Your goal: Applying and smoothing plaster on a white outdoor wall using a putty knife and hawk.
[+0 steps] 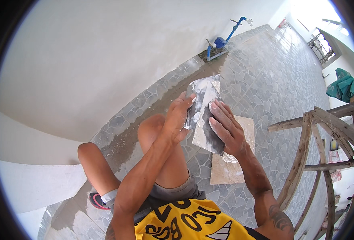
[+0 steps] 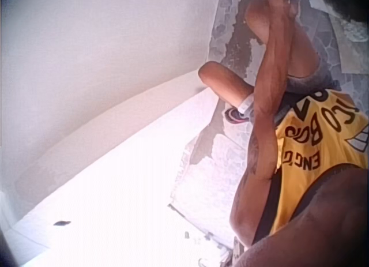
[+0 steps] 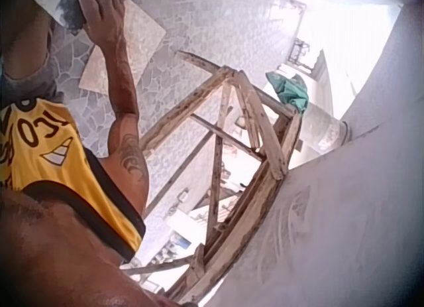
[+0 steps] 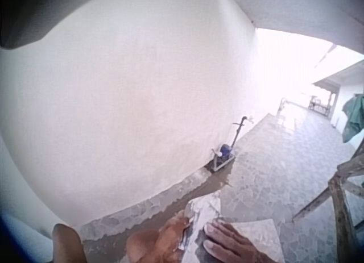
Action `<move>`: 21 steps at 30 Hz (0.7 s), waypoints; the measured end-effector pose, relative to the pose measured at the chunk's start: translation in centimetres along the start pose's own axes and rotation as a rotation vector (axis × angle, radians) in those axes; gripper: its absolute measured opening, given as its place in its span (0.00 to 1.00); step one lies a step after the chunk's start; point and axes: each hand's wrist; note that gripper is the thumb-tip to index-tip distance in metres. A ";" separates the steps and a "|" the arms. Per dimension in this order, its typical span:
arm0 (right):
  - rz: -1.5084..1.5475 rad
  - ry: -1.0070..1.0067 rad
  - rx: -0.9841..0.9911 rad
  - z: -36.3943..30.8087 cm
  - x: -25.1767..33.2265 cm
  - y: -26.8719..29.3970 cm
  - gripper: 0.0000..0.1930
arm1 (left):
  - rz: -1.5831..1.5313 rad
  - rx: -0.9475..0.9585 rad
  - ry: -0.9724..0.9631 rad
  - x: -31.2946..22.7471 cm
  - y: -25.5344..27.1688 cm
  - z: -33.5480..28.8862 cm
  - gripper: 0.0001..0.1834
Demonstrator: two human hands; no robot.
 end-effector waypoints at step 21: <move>-0.114 0.026 -0.065 -1.3 -3.0 -0.3 0.24 | -0.019 -0.010 -0.033 0.7 0.7 0.5 0.41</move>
Point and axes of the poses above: each hand's wrist, its own z-axis towards the middle knuckle, its own y-axis out of the back of the hand, x = y × z, and after that the axes turned 14 degrees about -x, right-handed
